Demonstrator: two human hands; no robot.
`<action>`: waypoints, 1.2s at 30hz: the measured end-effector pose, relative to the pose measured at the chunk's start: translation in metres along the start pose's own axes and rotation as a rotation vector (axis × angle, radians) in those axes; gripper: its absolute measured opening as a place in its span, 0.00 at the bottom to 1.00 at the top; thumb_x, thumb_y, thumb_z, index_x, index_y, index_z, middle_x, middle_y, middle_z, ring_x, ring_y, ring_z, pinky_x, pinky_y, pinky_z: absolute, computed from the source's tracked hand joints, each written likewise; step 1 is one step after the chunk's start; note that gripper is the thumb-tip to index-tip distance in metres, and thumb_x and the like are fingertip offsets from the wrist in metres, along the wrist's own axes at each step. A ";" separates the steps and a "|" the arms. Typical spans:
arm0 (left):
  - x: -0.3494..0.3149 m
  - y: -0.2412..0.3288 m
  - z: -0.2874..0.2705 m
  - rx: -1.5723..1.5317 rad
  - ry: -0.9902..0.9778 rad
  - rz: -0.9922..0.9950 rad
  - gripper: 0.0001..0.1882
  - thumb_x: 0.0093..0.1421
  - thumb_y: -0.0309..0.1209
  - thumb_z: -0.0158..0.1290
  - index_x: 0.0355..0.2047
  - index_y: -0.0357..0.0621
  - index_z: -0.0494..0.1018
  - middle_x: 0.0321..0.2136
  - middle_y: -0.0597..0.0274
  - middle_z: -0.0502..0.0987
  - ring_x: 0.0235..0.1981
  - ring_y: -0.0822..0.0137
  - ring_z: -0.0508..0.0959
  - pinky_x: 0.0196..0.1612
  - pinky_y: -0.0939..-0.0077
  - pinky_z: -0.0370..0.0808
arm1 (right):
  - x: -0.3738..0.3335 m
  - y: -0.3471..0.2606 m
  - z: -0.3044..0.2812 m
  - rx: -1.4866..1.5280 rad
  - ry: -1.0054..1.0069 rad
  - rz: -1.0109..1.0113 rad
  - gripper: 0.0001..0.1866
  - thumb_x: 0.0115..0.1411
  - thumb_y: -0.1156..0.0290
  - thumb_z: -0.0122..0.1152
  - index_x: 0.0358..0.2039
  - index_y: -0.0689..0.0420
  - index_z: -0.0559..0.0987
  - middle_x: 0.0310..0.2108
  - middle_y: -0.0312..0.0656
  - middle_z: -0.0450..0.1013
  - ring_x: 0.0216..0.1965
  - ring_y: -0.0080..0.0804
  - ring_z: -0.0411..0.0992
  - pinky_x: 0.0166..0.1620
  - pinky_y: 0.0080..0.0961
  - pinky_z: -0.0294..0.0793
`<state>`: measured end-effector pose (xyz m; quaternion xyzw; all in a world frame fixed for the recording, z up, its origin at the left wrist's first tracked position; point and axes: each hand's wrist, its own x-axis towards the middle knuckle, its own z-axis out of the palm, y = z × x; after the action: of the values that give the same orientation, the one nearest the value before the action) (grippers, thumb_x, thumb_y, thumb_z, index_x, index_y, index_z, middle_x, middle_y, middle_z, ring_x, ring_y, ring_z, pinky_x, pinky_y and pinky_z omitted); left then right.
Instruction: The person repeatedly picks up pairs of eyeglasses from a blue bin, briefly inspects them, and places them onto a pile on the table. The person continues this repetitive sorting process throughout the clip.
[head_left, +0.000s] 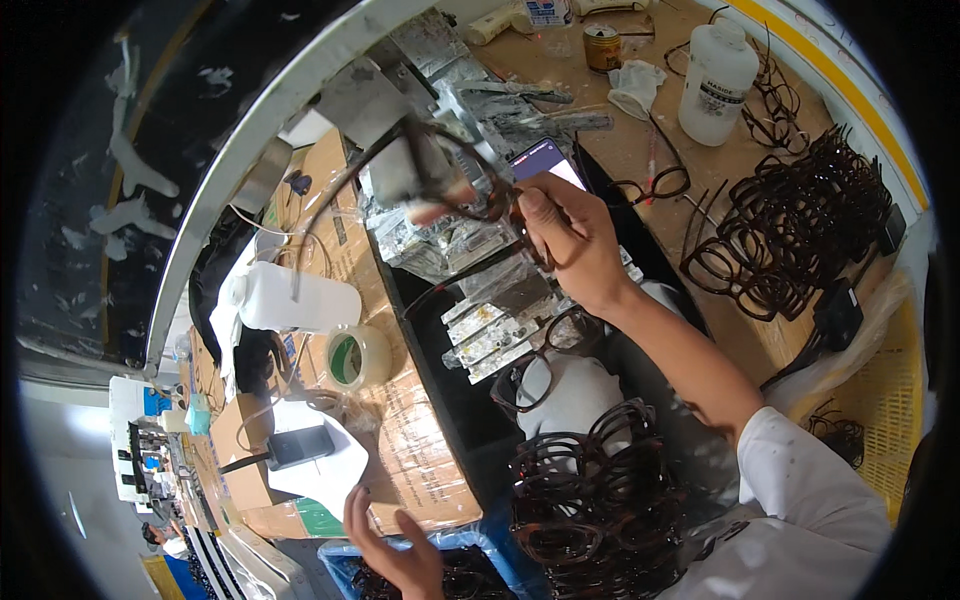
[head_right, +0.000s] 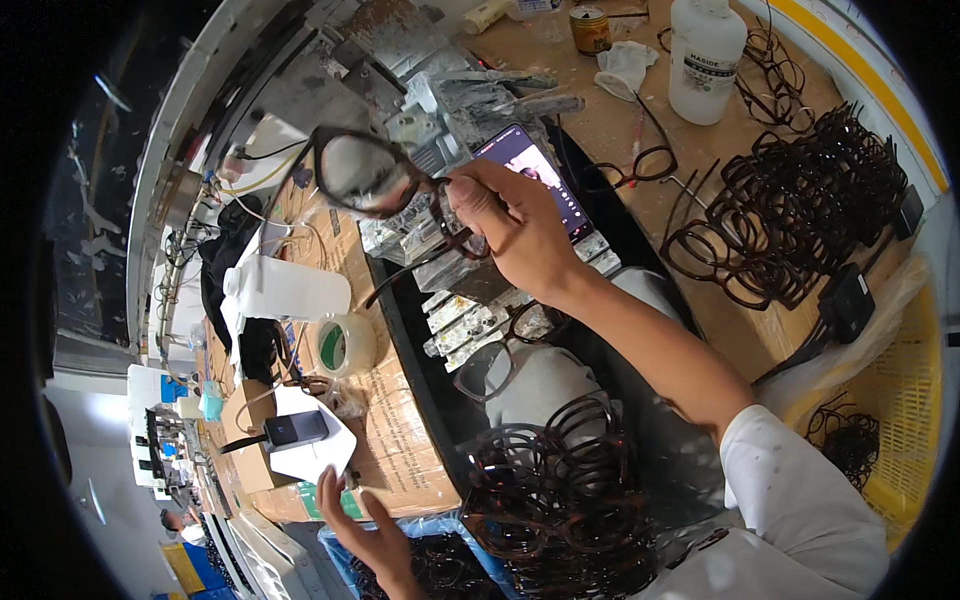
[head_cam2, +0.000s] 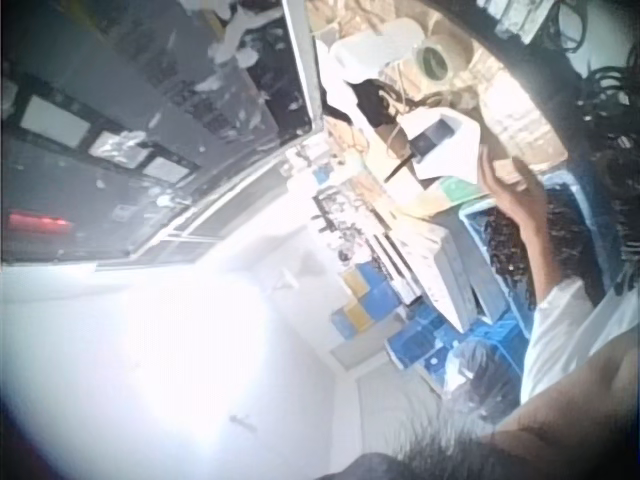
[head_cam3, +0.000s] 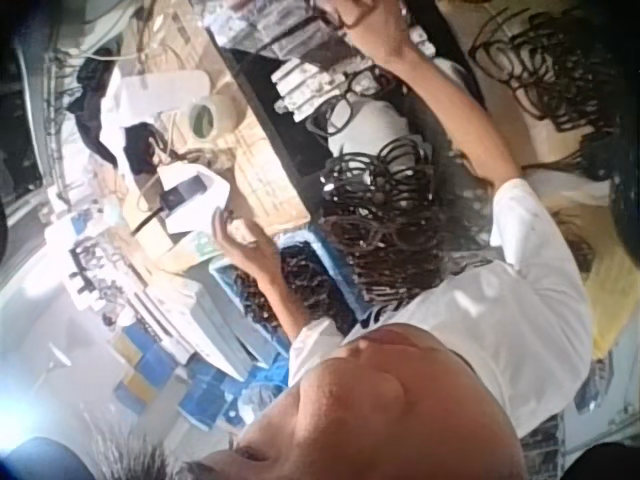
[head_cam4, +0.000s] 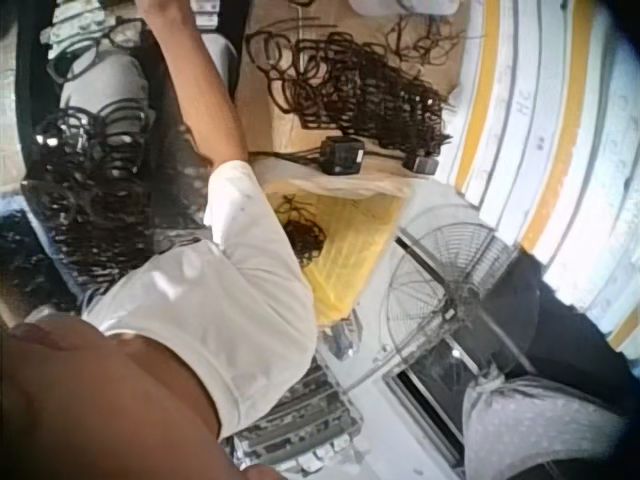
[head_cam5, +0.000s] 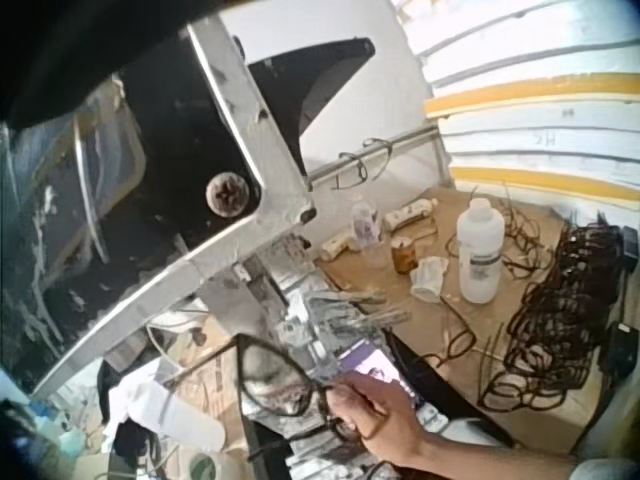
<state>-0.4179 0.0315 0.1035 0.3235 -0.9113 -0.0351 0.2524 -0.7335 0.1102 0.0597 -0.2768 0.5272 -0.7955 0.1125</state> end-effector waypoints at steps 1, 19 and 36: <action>0.008 0.007 0.004 -0.047 -0.006 0.031 0.20 0.60 0.30 0.45 0.51 0.31 0.62 0.47 0.44 0.67 0.48 0.51 0.68 0.51 0.62 0.65 | 0.002 0.005 0.003 0.057 -0.010 -0.036 0.15 0.64 0.61 0.49 0.30 0.61 0.73 0.17 0.28 0.60 0.20 0.15 0.55 0.24 0.16 0.54; 0.104 0.104 0.064 -1.257 -0.152 0.086 0.24 0.65 0.32 0.39 0.57 0.30 0.53 0.41 0.50 0.73 0.37 0.66 0.74 0.45 0.71 0.69 | -0.047 -0.012 -0.028 -0.666 -0.314 -0.119 0.06 0.56 0.71 0.54 0.34 0.53 0.76 0.37 0.49 0.72 0.32 0.43 0.74 0.30 0.31 0.73; 0.093 0.084 0.068 -1.261 -0.039 -0.002 0.16 0.63 0.27 0.37 0.48 0.30 0.62 0.28 0.54 0.73 0.30 0.64 0.76 0.39 0.71 0.73 | -0.069 -0.019 -0.057 -1.050 -0.582 0.107 0.12 0.52 0.62 0.60 0.35 0.52 0.79 0.37 0.44 0.73 0.41 0.43 0.72 0.42 0.36 0.70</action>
<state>-0.5608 0.0343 0.1043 0.1126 -0.7197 -0.5716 0.3777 -0.7066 0.1943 0.0380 -0.4750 0.8101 -0.3138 0.1404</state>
